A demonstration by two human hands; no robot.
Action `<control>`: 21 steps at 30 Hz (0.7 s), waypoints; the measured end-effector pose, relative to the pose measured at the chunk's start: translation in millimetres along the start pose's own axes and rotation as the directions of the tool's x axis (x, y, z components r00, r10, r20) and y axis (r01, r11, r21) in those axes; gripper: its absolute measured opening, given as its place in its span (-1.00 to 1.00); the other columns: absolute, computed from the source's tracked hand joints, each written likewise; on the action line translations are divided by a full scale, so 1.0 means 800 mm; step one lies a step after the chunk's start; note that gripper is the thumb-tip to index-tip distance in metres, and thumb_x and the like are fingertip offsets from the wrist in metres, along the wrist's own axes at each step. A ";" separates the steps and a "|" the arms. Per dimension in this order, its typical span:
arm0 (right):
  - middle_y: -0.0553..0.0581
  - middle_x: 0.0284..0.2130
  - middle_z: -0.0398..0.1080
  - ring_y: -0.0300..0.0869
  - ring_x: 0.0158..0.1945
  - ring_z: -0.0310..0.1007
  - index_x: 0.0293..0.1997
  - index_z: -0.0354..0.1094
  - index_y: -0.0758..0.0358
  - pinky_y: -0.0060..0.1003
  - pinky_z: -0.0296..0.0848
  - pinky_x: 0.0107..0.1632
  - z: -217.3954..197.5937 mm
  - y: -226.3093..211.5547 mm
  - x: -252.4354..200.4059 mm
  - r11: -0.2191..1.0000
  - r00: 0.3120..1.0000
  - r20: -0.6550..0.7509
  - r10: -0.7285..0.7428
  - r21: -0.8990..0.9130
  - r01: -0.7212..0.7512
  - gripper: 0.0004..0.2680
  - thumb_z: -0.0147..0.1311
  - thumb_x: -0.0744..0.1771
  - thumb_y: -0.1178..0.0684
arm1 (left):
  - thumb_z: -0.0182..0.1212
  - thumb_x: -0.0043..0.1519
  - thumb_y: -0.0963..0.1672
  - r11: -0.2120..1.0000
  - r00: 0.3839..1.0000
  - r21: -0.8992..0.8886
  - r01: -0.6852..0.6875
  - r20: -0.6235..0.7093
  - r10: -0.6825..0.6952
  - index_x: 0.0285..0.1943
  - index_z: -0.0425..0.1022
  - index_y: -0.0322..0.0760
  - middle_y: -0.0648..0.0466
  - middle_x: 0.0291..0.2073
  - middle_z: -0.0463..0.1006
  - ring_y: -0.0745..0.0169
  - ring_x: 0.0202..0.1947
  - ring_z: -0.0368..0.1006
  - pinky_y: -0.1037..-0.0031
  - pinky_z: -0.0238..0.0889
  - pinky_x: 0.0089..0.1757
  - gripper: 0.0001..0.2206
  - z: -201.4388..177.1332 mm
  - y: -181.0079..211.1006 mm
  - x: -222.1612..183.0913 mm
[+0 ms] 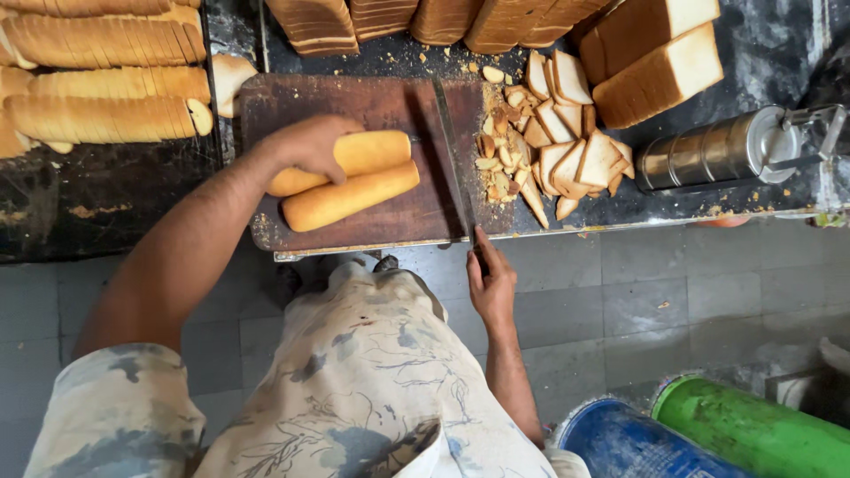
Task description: The person slices a long loaf of bread into pieces using a large knife on a wooden board, then arranges the sliced pieces back into the loaf shape and places them onto a metal tray.
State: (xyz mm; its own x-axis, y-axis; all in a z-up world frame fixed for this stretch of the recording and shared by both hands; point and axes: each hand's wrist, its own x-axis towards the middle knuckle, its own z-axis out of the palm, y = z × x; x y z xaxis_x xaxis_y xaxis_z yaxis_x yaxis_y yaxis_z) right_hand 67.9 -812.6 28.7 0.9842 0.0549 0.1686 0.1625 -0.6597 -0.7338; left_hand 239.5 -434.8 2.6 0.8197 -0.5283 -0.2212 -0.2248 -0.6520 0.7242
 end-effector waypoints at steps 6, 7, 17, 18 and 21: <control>0.29 -0.20 0.53 -0.13 -0.24 0.53 0.29 0.38 0.19 -0.25 0.49 -0.14 -0.002 0.005 -0.009 1.000 1.000 -0.002 0.021 0.008 -0.021 -0.69 0.11 0.36 0.18 | 0.52 -0.01 -0.01 0.991 0.987 -0.104 0.088 -0.122 -0.100 0.32 0.42 -0.34 -0.19 0.10 0.53 -0.15 0.11 0.49 0.28 0.33 0.09 -0.30 0.003 -0.008 0.006; 0.30 -0.17 0.53 -0.15 -0.20 0.54 0.29 0.37 0.20 -0.26 0.49 -0.12 0.000 0.004 -0.008 1.000 1.000 -0.022 -0.016 0.014 0.016 -0.69 0.10 0.37 0.19 | 0.49 0.03 0.00 0.995 0.979 -0.034 0.095 -0.179 -0.099 0.39 0.37 -0.33 -0.20 0.16 0.49 -0.18 0.17 0.42 0.26 0.29 0.15 -0.27 0.006 -0.002 0.000; 0.16 -0.57 0.30 -0.36 -0.50 0.10 0.39 0.30 0.15 -0.35 0.22 -0.44 0.027 -0.017 -0.013 0.951 0.945 0.152 0.290 0.067 -0.303 -0.64 0.08 0.38 0.14 | 0.55 -0.13 0.11 0.913 0.979 0.375 0.160 -0.182 -0.097 0.58 -0.11 -0.31 -0.32 0.49 -0.04 -0.29 0.50 -0.15 -0.07 -0.33 0.35 0.14 0.056 0.098 -0.060; 0.12 -0.55 0.34 -0.37 -0.50 0.14 0.39 0.27 0.17 -0.37 0.26 -0.43 0.035 -0.018 -0.016 0.958 0.951 0.163 0.264 0.069 -0.278 -0.64 0.05 0.38 0.14 | 0.55 -0.14 0.10 0.923 0.985 0.365 0.122 -0.158 -0.068 0.59 -0.10 -0.28 -0.30 0.51 -0.05 -0.27 0.51 -0.16 -0.05 -0.34 0.37 0.14 0.055 0.094 -0.062; 0.02 -0.53 0.40 -0.39 -0.53 0.24 0.41 0.22 0.18 -0.41 0.34 -0.44 0.057 -0.024 -0.031 0.950 0.940 0.219 0.264 0.110 -0.292 -0.64 -0.01 0.40 0.12 | 0.57 -0.18 0.08 0.928 0.997 0.365 0.070 -0.051 -0.054 0.59 -0.12 -0.19 -0.21 0.53 -0.12 -0.16 0.54 -0.24 -0.01 -0.43 0.40 0.16 0.055 0.090 -0.065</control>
State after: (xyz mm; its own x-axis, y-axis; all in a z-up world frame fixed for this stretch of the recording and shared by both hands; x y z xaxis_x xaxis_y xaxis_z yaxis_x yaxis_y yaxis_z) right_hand 43.8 -767.3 8.4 0.9830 0.0416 -0.1788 -0.1252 -0.5603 -0.8188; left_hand 157.3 -478.0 37.8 0.8567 -0.4634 -0.2265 -0.3441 -0.8406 0.4183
